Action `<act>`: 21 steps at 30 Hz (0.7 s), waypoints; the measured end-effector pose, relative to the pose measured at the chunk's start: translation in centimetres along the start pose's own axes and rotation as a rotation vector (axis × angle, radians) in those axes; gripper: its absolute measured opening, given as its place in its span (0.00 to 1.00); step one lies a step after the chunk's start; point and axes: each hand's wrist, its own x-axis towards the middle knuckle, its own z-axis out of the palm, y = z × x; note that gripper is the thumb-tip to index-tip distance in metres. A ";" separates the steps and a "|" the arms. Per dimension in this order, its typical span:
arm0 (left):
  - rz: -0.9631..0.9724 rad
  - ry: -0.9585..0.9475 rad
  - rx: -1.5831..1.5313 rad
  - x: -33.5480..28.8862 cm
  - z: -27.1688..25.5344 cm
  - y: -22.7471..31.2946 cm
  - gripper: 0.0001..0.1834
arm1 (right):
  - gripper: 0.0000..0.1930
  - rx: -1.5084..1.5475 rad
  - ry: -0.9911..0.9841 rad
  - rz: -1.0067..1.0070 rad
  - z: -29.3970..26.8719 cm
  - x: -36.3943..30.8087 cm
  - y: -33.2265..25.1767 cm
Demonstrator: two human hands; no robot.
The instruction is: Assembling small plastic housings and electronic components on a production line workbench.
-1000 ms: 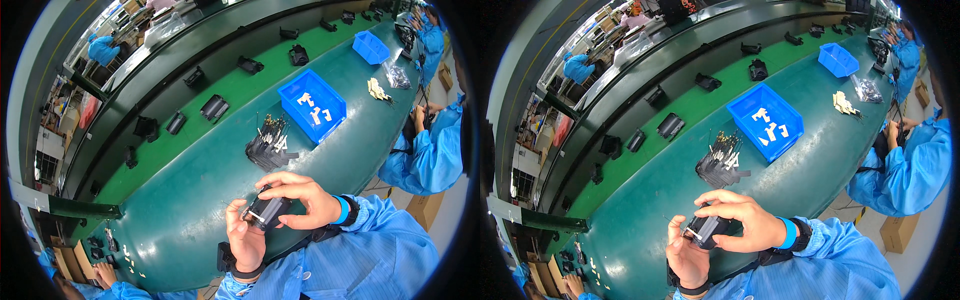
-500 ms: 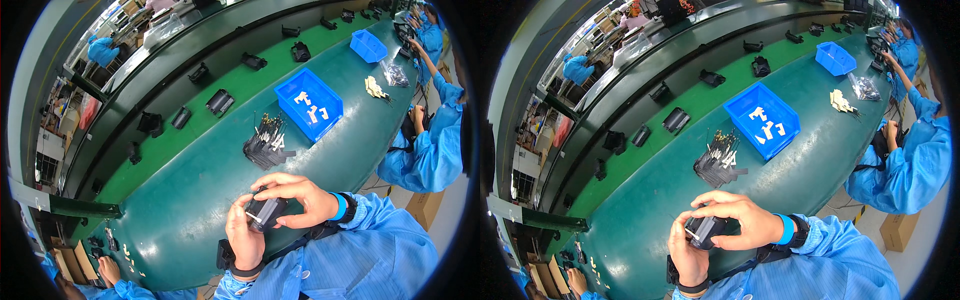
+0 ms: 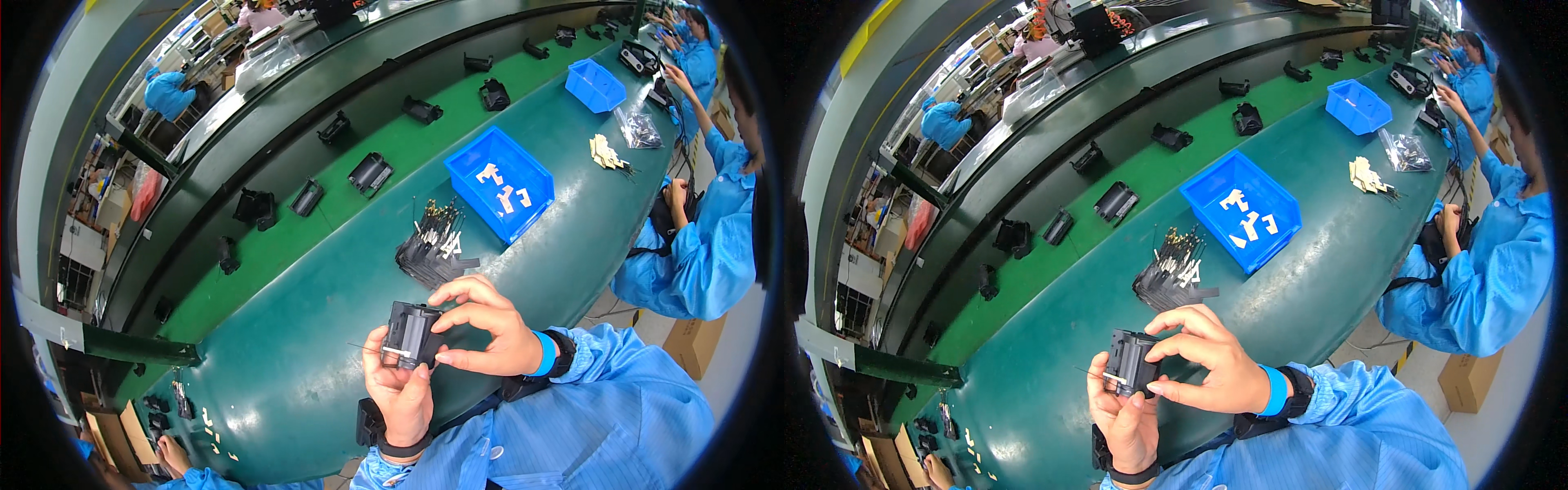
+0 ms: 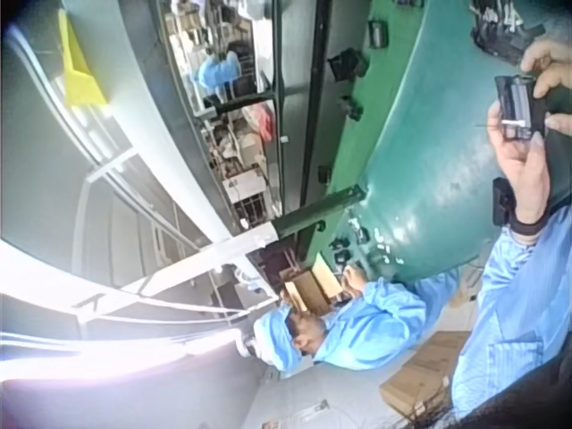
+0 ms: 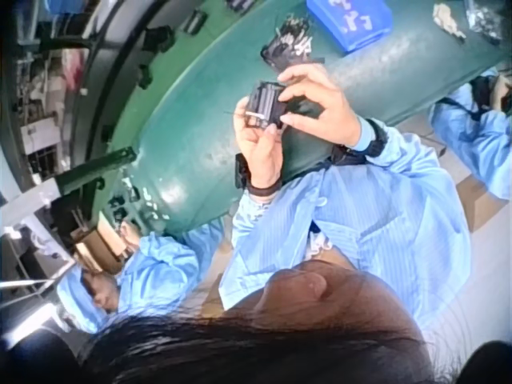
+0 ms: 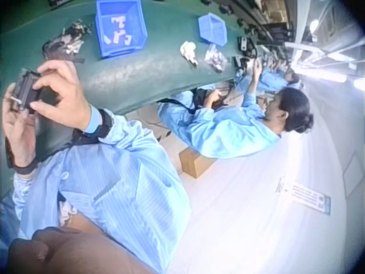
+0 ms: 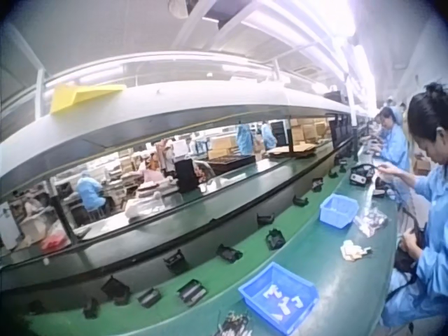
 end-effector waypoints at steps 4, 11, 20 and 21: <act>0.019 0.017 0.047 0.1 -0.1 -0.3 0.34 | 0.09 -0.001 0.024 -0.016 0.3 -0.1 0.3; -0.044 0.012 -0.224 0.5 0.0 0.0 0.34 | 0.10 -0.278 0.151 -0.299 0.9 -0.5 -0.7; -0.016 -0.072 -0.169 0.1 -0.1 0.4 0.38 | 0.07 -0.255 0.012 -0.423 1.5 -0.7 -0.8; 0.000 -0.047 -0.154 0.1 -0.1 0.4 0.39 | 0.08 -0.139 0.008 -0.363 1.3 -0.7 -0.6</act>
